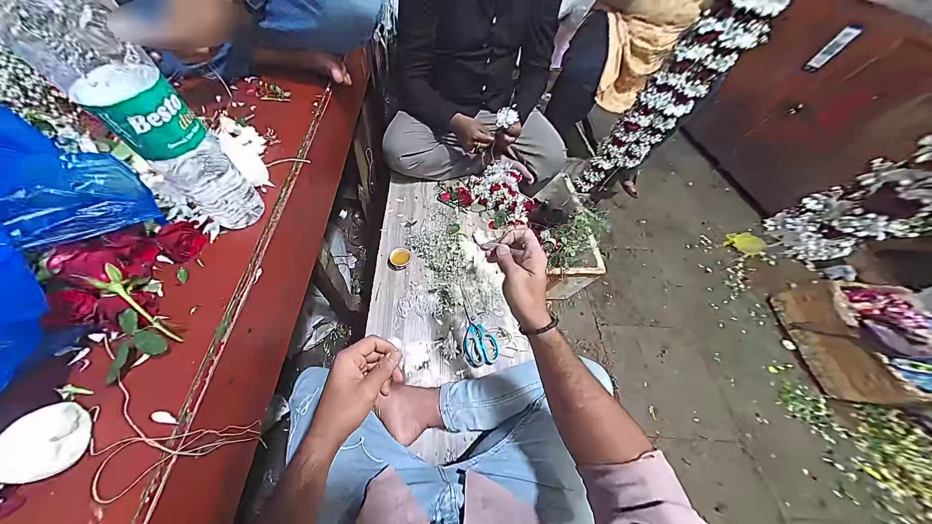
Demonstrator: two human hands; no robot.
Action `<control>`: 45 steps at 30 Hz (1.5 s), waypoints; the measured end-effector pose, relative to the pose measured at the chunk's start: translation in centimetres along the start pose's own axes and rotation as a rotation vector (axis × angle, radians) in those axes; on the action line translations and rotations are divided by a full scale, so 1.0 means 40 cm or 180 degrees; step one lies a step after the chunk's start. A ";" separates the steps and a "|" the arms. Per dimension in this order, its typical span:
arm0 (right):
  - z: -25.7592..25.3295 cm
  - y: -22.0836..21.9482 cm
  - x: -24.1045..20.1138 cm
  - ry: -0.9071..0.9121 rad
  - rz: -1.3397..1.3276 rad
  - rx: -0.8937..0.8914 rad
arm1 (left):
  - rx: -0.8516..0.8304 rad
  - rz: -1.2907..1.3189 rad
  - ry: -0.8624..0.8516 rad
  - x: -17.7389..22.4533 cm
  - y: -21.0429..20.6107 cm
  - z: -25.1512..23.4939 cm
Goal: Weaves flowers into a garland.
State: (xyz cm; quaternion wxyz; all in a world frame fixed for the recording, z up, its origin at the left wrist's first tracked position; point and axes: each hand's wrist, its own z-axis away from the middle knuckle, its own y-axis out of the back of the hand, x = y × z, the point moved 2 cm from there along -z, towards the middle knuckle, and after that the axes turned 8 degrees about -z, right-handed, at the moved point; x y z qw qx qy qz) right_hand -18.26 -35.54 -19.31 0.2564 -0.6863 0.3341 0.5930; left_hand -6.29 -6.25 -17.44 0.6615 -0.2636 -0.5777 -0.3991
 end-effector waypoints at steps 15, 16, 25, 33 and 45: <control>0.065 -0.054 -0.149 -0.0351 -0.0556 -0.0994 | 0.0050 -0.0613 -0.0153 0.046 0.026 -0.056; 0.073 -0.078 -0.152 -0.0383 -0.0659 -0.1122 | 0.0034 -0.0629 -0.0203 0.048 0.026 -0.076; 0.093 -0.204 -0.201 -0.0354 -0.1159 -0.1704 | -0.0120 -0.1095 -0.0440 0.056 0.029 -0.186; 0.150 -0.112 -0.297 -0.0089 -0.1757 -0.1468 | 0.0211 -0.0876 -0.0589 0.045 0.058 -0.131; 0.115 -0.076 -0.337 0.0303 -0.2040 -0.1124 | -0.0103 0.0440 -0.0679 0.082 0.049 -0.131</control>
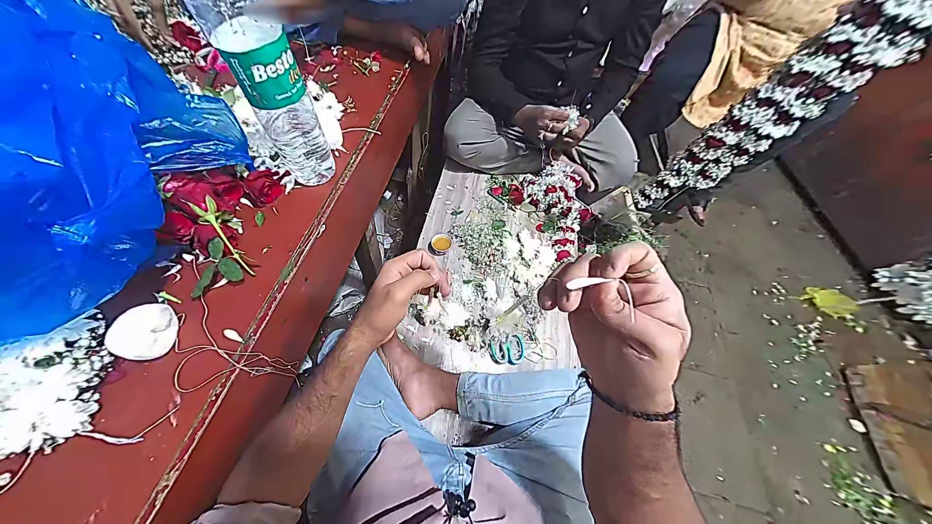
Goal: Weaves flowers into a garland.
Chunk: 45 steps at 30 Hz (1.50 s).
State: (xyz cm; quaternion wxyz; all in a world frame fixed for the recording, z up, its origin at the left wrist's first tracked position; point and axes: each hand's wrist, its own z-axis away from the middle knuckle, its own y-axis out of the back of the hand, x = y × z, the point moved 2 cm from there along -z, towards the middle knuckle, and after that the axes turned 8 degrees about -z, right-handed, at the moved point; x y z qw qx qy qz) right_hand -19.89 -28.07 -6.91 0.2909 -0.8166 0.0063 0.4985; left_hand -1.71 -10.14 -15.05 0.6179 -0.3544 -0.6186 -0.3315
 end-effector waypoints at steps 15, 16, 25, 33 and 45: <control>-0.005 -0.024 -0.078 0.1373 0.0325 0.0477 | 0.0221 0.0165 0.0040 -0.021 0.062 0.033; -0.007 -0.021 -0.087 0.1399 0.0333 0.0484 | 0.0223 0.0175 0.0070 -0.020 0.063 0.039; 0.020 -0.007 -0.022 0.0544 0.0460 0.0188 | 0.0175 -0.0525 -0.0257 0.039 0.084 0.083; 0.030 -0.072 0.120 -0.0313 0.0116 -0.0184 | 0.0126 -0.0554 -0.0507 0.051 0.041 0.072; -0.039 -0.133 0.132 -0.0825 0.0348 -0.0765 | -0.0056 -0.1101 -0.0662 0.064 -0.004 0.062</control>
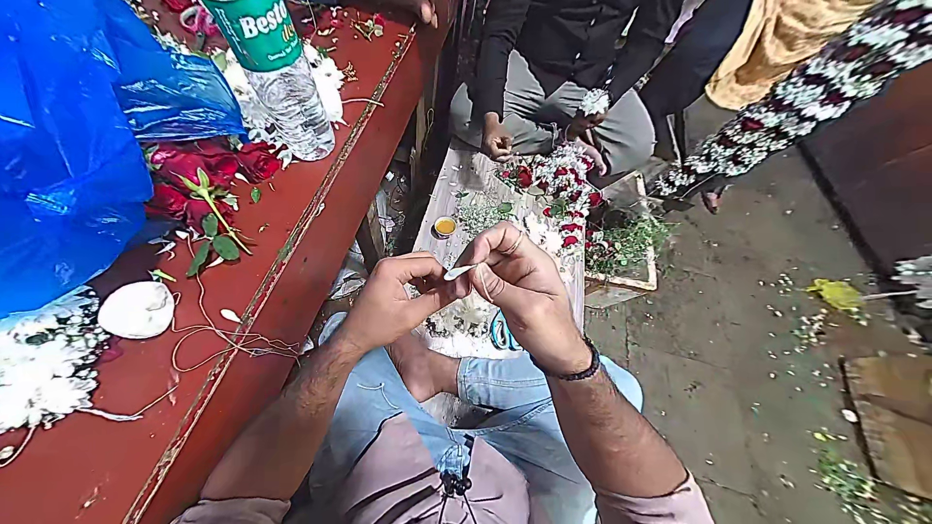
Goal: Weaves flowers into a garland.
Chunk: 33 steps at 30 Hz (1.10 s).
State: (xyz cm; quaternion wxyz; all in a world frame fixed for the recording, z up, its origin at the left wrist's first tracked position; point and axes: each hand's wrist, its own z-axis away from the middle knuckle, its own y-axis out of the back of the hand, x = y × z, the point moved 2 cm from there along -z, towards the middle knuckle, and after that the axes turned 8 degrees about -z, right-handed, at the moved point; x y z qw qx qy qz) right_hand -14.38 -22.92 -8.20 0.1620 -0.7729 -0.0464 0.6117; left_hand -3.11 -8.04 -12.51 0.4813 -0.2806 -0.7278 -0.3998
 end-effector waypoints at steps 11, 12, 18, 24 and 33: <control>-0.003 0.003 0.008 -0.0337 0.0271 -0.0223 | 0.0113 -0.0215 0.0114 -0.026 -0.027 -0.002; -0.004 0.003 0.009 -0.0341 0.0256 -0.0219 | 0.0155 -0.0227 0.0152 -0.026 -0.027 0.001; -0.005 -0.012 0.017 -0.0510 0.0297 -0.0393 | 0.0372 -0.0750 0.0007 -0.019 -0.023 0.014; -0.019 -0.035 -0.008 -0.0542 0.0538 -0.0702 | 0.0587 -0.1166 -0.0745 -0.040 -0.032 0.014; -0.007 0.088 0.051 -0.0114 0.0736 0.0553 | 0.0254 -0.0263 0.0077 -0.023 -0.027 -0.028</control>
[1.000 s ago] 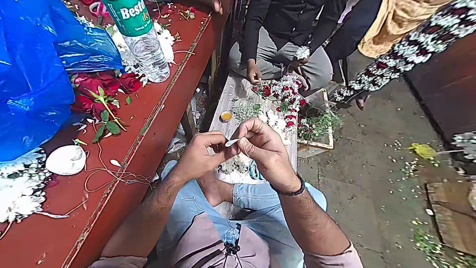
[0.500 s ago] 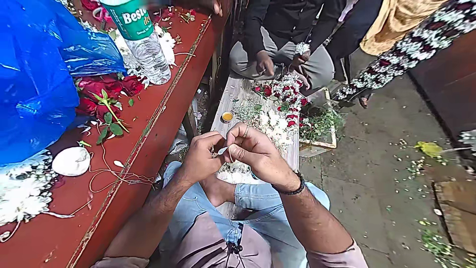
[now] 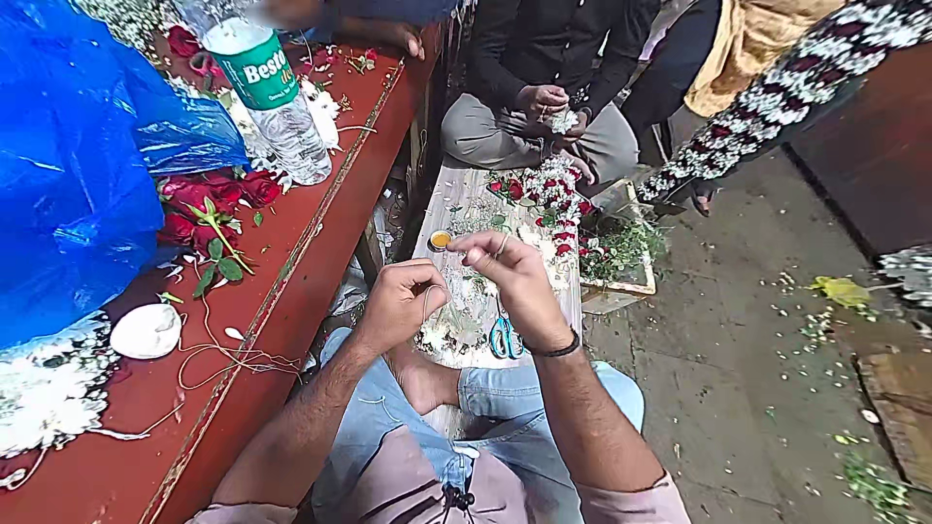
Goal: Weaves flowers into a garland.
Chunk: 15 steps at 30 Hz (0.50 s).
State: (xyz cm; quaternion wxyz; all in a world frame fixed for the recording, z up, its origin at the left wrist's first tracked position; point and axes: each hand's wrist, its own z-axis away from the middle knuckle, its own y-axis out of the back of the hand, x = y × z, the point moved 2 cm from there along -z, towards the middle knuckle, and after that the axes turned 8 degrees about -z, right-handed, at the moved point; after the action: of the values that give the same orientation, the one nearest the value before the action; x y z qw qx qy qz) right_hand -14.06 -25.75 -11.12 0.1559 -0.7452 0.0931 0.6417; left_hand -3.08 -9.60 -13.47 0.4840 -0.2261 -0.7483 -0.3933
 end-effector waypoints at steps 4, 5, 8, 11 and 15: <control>0.043 -0.017 0.114 -0.0328 -0.0073 -0.0260 | 0.0103 -0.0132 0.0111 0.009 0.012 -0.009; 0.051 -0.026 0.117 -0.0312 -0.0146 -0.0282 | 0.0136 -0.0178 0.0108 0.009 0.012 -0.009; 0.047 -0.036 0.125 -0.0107 -0.0154 -0.0184 | 0.0171 -0.0208 0.0062 0.019 0.014 -0.015; 0.034 -0.032 0.140 0.0040 0.0001 -0.0180 | 0.0171 -0.0179 0.0091 0.025 0.014 -0.018; 0.033 -0.032 0.118 -0.0021 0.0091 -0.0153 | 0.0163 -0.0161 0.0179 0.023 0.014 -0.021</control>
State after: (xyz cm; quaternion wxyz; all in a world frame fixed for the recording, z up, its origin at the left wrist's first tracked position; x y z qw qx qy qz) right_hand -14.11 -23.81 -15.81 0.1291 -0.7452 0.0878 0.6483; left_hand -2.60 -9.98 -12.24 0.5003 -0.1834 -0.7498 -0.3923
